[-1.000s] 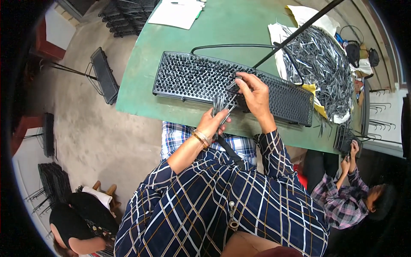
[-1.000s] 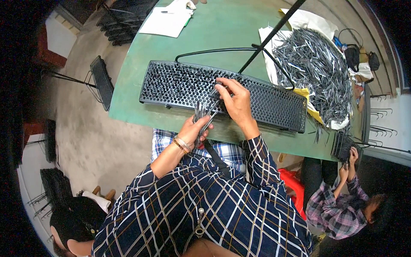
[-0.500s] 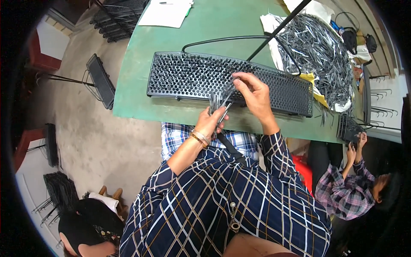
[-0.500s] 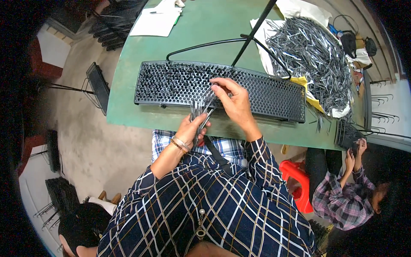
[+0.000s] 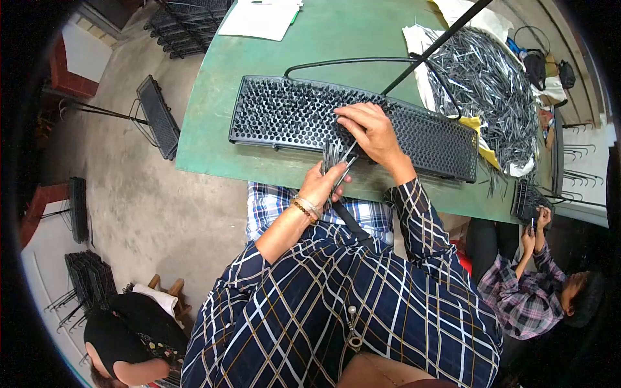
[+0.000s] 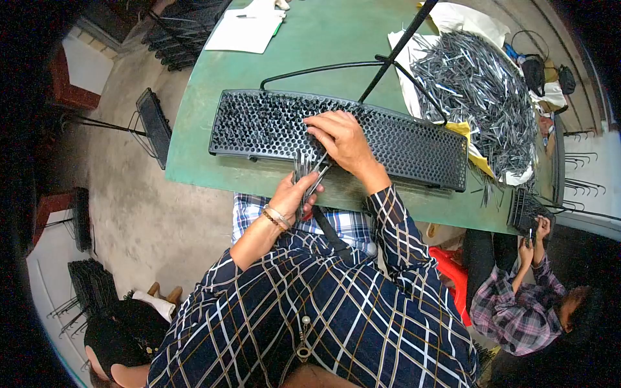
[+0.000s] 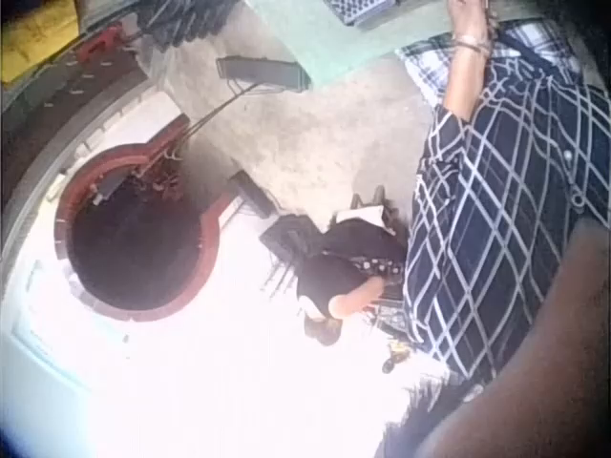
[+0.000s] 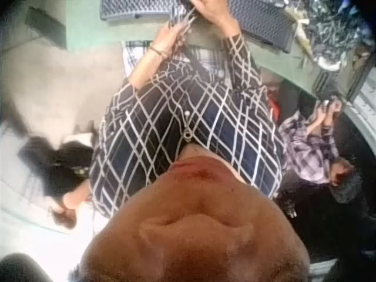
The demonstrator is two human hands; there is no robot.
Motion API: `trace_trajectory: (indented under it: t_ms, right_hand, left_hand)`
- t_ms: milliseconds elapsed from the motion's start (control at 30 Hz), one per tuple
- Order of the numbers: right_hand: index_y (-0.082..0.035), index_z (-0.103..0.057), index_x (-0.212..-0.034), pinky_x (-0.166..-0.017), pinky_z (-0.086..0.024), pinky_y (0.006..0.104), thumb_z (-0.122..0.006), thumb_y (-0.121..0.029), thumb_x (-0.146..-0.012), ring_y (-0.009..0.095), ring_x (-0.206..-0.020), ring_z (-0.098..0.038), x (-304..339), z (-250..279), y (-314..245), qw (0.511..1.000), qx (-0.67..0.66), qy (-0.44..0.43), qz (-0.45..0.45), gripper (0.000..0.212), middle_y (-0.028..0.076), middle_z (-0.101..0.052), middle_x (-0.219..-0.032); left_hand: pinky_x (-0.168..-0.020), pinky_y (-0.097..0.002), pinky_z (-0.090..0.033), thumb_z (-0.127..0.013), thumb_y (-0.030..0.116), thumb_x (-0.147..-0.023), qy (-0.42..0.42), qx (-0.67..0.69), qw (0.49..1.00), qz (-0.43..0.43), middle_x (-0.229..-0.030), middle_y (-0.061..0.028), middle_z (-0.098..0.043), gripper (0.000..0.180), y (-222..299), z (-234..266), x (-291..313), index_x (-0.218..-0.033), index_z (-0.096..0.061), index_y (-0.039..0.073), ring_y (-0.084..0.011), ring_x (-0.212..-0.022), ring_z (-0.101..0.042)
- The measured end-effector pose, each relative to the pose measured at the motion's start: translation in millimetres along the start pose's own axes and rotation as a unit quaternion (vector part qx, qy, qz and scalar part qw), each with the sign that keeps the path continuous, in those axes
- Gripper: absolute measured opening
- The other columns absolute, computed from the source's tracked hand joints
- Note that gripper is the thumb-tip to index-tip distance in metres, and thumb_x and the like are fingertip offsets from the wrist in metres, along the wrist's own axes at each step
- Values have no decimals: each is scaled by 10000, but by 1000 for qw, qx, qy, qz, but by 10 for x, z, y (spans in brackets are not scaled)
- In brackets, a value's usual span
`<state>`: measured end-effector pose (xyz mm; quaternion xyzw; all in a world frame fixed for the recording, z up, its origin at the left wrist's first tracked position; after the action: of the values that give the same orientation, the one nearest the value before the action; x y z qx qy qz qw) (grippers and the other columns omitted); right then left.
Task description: Assembling small metal components into a perforated grill frame by hand.
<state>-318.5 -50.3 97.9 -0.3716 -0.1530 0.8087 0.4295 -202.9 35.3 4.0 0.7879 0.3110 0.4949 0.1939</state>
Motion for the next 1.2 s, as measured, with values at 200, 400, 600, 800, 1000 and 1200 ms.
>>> trace_trajectory:
  t_ms: [200,400,600,800,1000,1200]
  right_hand:
    - [-53,-657,-972,-750,-422,346,-652,-122,-793,254,-863,-565,61,-10,-107,995,92,6,37,191,80,-606,-937]
    - [-11,-662,-986,-697,-476,292,-628,-100,-835,203,-799,-611,165,267,2,988,-34,104,-113,179,102,-633,-875]
    - [1,-676,-975,-597,-419,198,-659,-198,-849,58,-675,-525,560,37,141,897,-281,29,-340,237,10,-642,-807]
    - [-11,-680,-955,-542,-401,167,-651,-166,-853,36,-611,-517,452,219,233,868,-301,142,-368,187,-8,-643,-769]
    - [-10,-672,-948,-573,-426,204,-641,-99,-846,67,-646,-547,215,135,179,956,-130,156,-212,139,35,-644,-818]
    - [-17,-675,-934,-541,-423,219,-651,-89,-826,93,-621,-553,191,169,56,971,-68,160,-165,133,66,-641,-795]
  left_hand:
    - [-359,-205,-346,-621,227,-863,-4,-6,1000,0,-733,-58,-608,204,4,-28,-7,-942,-519,68,-83,-458,-475]
    - [-376,-200,-350,-602,245,-878,2,6,1000,-2,-754,-51,-609,205,5,-14,22,-954,-520,74,-79,-476,-477]
    - [-386,-192,-362,-605,263,-883,-24,-41,997,-65,-765,-52,-613,224,80,-85,-9,-962,-531,66,-74,-495,-484]
    - [-386,-191,-362,-591,249,-892,-31,-7,999,-37,-772,-54,-611,210,16,-50,-1,-968,-541,60,-74,-498,-483]
    - [-382,-192,-349,-582,234,-898,-47,25,999,-3,-768,-54,-599,191,5,-75,-38,-987,-546,69,-81,-499,-474]
    - [-378,-198,-353,-584,224,-895,-20,32,999,6,-753,-50,-596,180,-10,-21,-25,-987,-550,73,-85,-481,-467]
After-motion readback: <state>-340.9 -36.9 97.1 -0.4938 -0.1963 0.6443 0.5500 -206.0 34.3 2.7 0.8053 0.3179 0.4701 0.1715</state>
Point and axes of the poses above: each hand's wrist, its own x-axis away from the middle knuckle, its own z-axis out of the back of the hand, y = z × x, the point moved 6 cm from there along -x, towards the middle knuckle
